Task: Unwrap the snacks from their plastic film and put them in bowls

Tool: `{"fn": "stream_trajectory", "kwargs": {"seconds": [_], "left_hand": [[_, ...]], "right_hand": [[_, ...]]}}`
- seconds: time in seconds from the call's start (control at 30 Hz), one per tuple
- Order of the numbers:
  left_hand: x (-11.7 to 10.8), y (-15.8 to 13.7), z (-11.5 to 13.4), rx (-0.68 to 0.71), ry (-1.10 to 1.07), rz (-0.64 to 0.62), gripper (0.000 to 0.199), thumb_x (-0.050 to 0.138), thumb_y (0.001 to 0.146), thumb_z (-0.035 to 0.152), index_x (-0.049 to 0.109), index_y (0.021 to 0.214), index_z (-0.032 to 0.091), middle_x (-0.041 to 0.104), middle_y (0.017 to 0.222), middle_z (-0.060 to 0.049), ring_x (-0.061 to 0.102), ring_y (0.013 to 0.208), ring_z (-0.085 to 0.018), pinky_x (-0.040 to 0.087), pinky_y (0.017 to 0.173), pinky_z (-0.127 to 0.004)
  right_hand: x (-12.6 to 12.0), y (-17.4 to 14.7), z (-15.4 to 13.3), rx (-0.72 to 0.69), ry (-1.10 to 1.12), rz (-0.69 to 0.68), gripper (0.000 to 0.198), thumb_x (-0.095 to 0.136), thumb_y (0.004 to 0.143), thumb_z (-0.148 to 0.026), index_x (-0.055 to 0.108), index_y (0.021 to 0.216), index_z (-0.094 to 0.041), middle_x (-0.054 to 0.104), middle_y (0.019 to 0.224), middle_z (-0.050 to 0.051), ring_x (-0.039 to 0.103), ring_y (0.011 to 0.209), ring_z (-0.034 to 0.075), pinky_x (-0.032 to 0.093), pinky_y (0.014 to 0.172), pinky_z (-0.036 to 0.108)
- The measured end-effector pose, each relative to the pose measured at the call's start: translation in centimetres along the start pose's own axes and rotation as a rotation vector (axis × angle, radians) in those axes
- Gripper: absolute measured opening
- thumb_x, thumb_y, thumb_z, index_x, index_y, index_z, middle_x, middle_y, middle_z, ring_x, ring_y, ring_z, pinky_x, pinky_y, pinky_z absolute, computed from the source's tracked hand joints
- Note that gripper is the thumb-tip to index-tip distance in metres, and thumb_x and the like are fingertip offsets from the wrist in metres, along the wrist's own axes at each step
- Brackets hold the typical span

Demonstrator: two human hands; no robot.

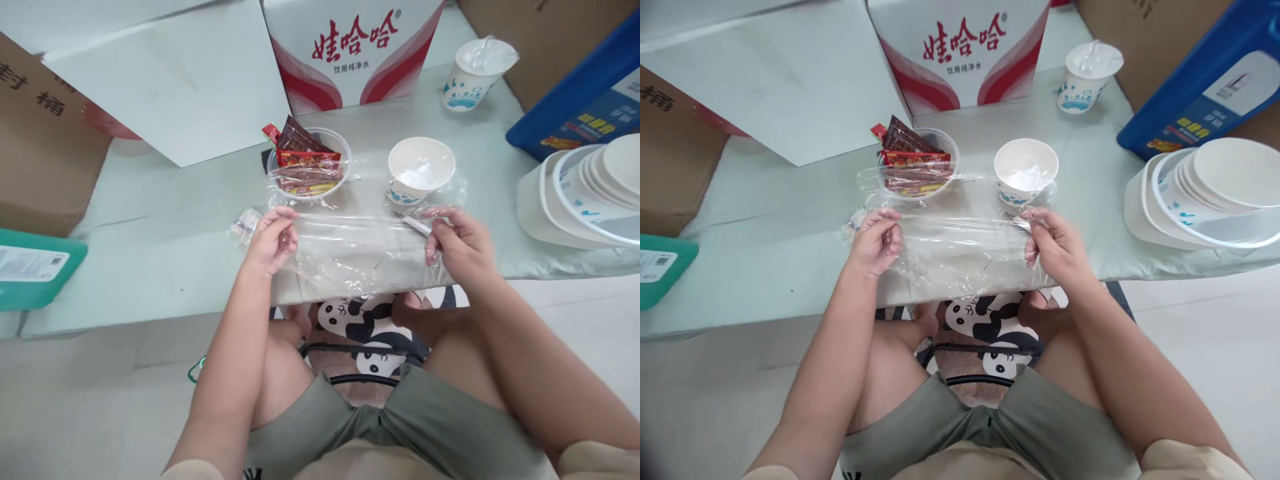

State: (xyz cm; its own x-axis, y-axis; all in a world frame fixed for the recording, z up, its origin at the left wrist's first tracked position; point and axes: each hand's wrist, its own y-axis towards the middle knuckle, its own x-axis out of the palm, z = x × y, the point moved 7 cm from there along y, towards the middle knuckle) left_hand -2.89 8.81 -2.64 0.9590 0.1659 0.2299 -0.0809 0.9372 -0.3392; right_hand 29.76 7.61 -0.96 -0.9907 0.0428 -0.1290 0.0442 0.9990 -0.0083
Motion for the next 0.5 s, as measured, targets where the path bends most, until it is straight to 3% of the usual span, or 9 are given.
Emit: {"fn": "stream_trajectory", "kwargs": {"seconds": [0.17,0.3,0.4,0.5], "left_hand": [[0.1,-0.3,0.0,-0.057,-0.045,-0.107,0.015,0.074,0.06,0.021,0.061,0.066,0.017,0.068,0.055,-0.001,0.063,0.042,-0.012,0.044,0.037,-0.017],[0.1,0.0,-0.2,-0.052,-0.045,-0.166,0.018,0.076,0.061,0.033,0.068,0.061,0.016,0.073,0.064,-0.008,0.07,0.052,-0.017,0.052,0.044,-0.021],[0.0,0.3,-0.5,-0.035,0.004,-0.142,0.045,0.072,0.07,0.061,0.073,0.062,0.016,0.074,0.065,-0.011,0.071,0.057,-0.019,0.058,0.052,-0.027],[0.0,0.5,-0.4,0.034,0.11,-0.092,0.049,0.08,0.066,0.063,0.074,0.063,0.015,0.073,0.065,-0.01,0.069,0.058,-0.017,0.059,0.057,-0.027]], "right_hand": [[-0.8,-0.5,-1.1,-0.155,0.133,0.084,0.035,0.073,0.084,-0.06,0.069,0.08,-0.026,0.065,0.056,-0.004,0.064,0.048,0.017,0.051,0.048,0.031],[-1.4,-0.7,-1.0,-0.162,0.213,0.098,0.027,0.077,0.083,-0.051,0.071,0.073,-0.026,0.072,0.067,0.0,0.068,0.057,0.019,0.051,0.051,0.033],[-1.7,-0.8,-1.2,-0.172,0.209,0.024,0.018,0.079,0.078,-0.044,0.078,0.074,-0.027,0.077,0.077,0.003,0.069,0.06,0.02,0.049,0.053,0.034],[-1.5,-0.9,-1.6,-0.202,0.207,-0.102,0.034,0.07,0.078,-0.059,0.083,0.074,-0.028,0.08,0.083,0.007,0.07,0.067,0.025,0.048,0.054,0.038]]}}
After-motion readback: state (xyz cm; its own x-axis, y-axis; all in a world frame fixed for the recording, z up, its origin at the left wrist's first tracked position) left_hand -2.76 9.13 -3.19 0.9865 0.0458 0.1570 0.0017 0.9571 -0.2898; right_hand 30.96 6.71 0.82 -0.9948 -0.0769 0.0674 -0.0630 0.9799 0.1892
